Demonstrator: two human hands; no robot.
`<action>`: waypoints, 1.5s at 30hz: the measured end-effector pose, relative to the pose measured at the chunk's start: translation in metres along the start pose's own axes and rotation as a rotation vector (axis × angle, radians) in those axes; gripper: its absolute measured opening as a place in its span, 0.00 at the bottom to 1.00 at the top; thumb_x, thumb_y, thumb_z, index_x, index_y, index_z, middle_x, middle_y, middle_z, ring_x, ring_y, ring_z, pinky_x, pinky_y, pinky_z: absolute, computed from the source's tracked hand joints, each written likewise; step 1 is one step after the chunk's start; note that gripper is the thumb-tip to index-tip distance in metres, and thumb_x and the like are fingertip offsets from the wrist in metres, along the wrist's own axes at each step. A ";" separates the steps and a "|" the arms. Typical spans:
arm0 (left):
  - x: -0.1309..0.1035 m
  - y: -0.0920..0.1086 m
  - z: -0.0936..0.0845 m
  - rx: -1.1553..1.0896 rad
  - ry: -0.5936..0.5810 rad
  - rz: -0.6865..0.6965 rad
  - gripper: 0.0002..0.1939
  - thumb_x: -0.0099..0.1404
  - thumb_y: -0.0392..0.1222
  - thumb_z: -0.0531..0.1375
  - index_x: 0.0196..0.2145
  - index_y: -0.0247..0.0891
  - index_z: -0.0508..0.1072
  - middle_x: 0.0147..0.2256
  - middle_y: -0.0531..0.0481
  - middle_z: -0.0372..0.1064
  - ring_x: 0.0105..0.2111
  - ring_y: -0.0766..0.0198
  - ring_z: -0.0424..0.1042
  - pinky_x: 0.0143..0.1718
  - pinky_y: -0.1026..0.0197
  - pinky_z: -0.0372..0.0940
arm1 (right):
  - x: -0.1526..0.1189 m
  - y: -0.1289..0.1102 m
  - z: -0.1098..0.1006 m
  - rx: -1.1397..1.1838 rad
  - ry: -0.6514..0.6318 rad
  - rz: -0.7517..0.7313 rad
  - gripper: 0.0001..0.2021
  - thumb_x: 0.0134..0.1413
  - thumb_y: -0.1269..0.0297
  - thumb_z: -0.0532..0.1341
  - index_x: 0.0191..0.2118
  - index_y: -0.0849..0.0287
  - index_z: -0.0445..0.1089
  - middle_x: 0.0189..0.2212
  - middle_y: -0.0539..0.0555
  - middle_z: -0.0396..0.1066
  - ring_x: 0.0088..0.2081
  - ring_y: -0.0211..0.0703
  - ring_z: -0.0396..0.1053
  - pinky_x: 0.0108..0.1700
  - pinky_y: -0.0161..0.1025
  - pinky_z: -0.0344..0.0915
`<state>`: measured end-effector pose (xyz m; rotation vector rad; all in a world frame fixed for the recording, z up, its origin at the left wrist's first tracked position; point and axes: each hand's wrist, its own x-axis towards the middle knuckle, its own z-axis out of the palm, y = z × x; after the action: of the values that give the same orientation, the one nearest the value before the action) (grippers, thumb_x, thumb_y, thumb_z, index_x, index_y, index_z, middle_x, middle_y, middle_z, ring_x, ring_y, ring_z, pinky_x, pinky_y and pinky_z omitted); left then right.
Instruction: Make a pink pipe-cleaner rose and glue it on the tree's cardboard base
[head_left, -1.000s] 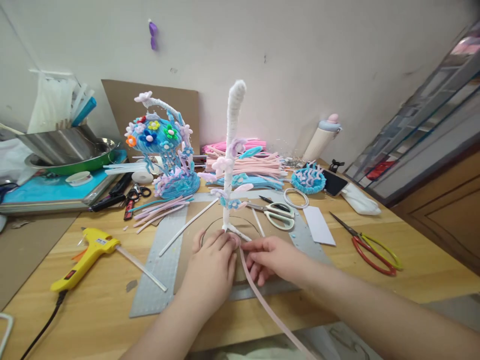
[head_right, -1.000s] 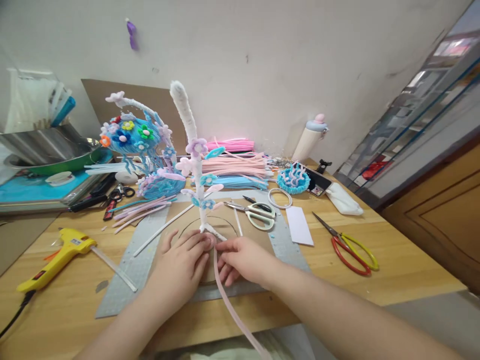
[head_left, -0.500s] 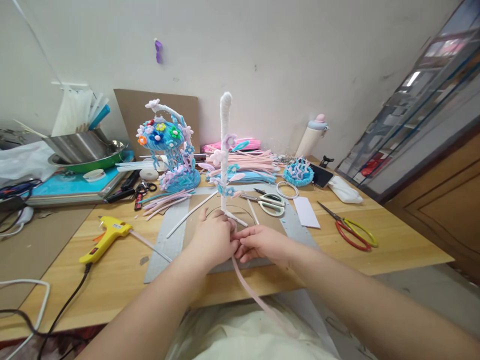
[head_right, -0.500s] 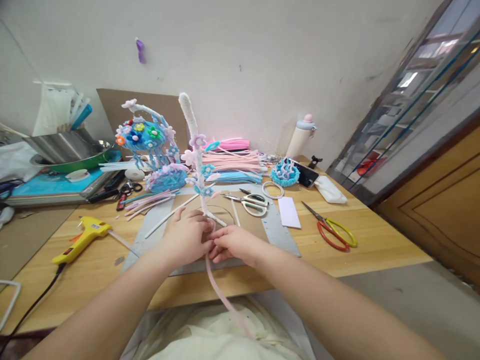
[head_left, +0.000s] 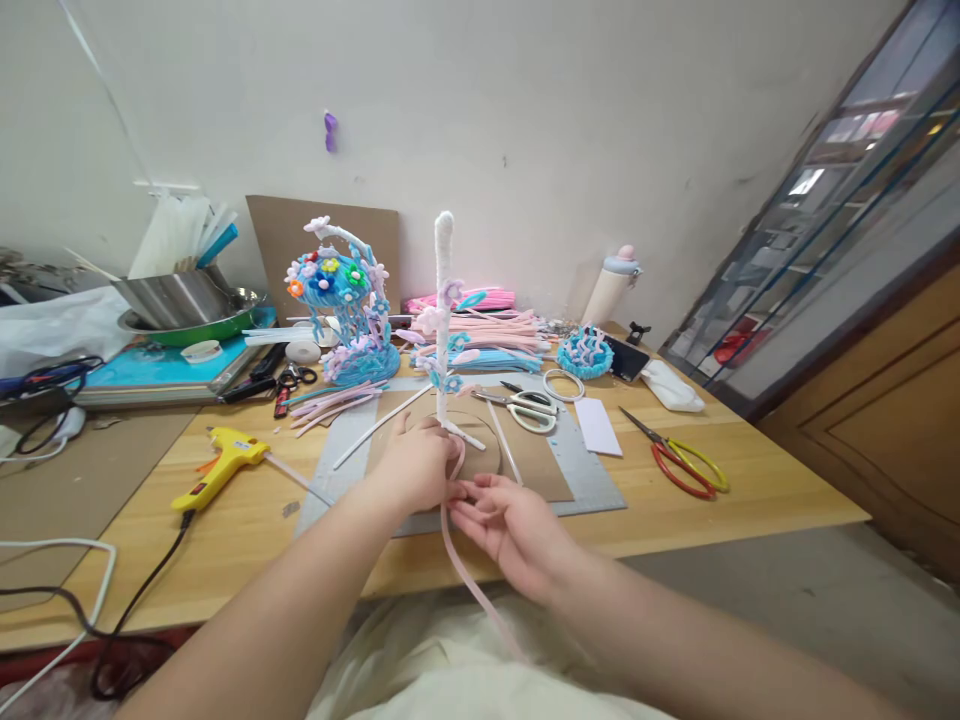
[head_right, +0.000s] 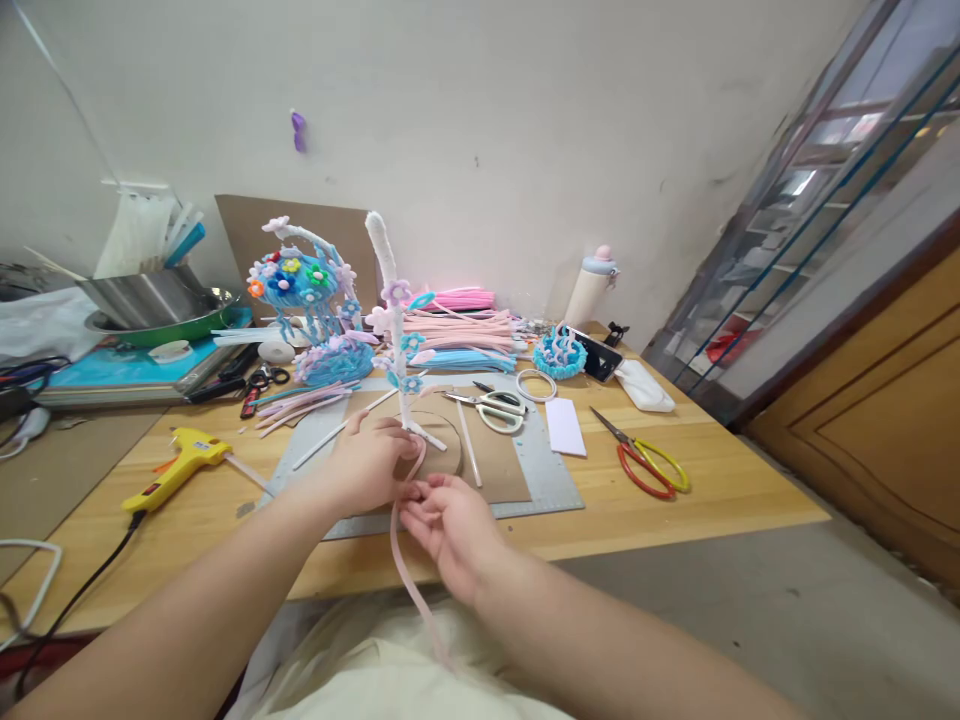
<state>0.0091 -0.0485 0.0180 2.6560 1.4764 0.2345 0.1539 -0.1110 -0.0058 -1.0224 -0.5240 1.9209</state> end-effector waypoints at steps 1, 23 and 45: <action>0.000 -0.001 0.001 0.001 -0.003 0.000 0.10 0.48 0.45 0.68 0.28 0.43 0.73 0.36 0.48 0.75 0.49 0.49 0.65 0.60 0.38 0.38 | -0.008 0.008 0.000 0.018 0.011 -0.020 0.17 0.37 0.79 0.54 0.37 0.55 0.58 0.38 0.51 0.69 0.41 0.34 0.72 0.51 0.36 0.65; -0.006 -0.019 0.005 -0.076 -0.031 0.011 0.22 0.61 0.30 0.53 0.47 0.53 0.72 0.50 0.53 0.71 0.57 0.54 0.60 0.60 0.38 0.37 | 0.058 -0.057 -0.029 -1.558 -0.251 -1.007 0.16 0.57 0.74 0.53 0.48 0.56 0.72 0.47 0.56 0.74 0.49 0.46 0.69 0.53 0.47 0.61; -0.025 -0.027 0.031 0.170 0.319 0.144 0.21 0.61 0.29 0.53 0.49 0.47 0.72 0.48 0.59 0.73 0.52 0.68 0.65 0.62 0.60 0.30 | 0.079 -0.075 -0.040 -1.849 -0.570 -1.036 0.17 0.57 0.74 0.53 0.52 0.57 0.65 0.55 0.55 0.68 0.61 0.44 0.57 0.62 0.55 0.08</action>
<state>-0.0211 -0.0559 -0.0192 2.9773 1.4417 0.5954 0.2013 -0.0056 -0.0132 -0.7057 -2.7003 0.3011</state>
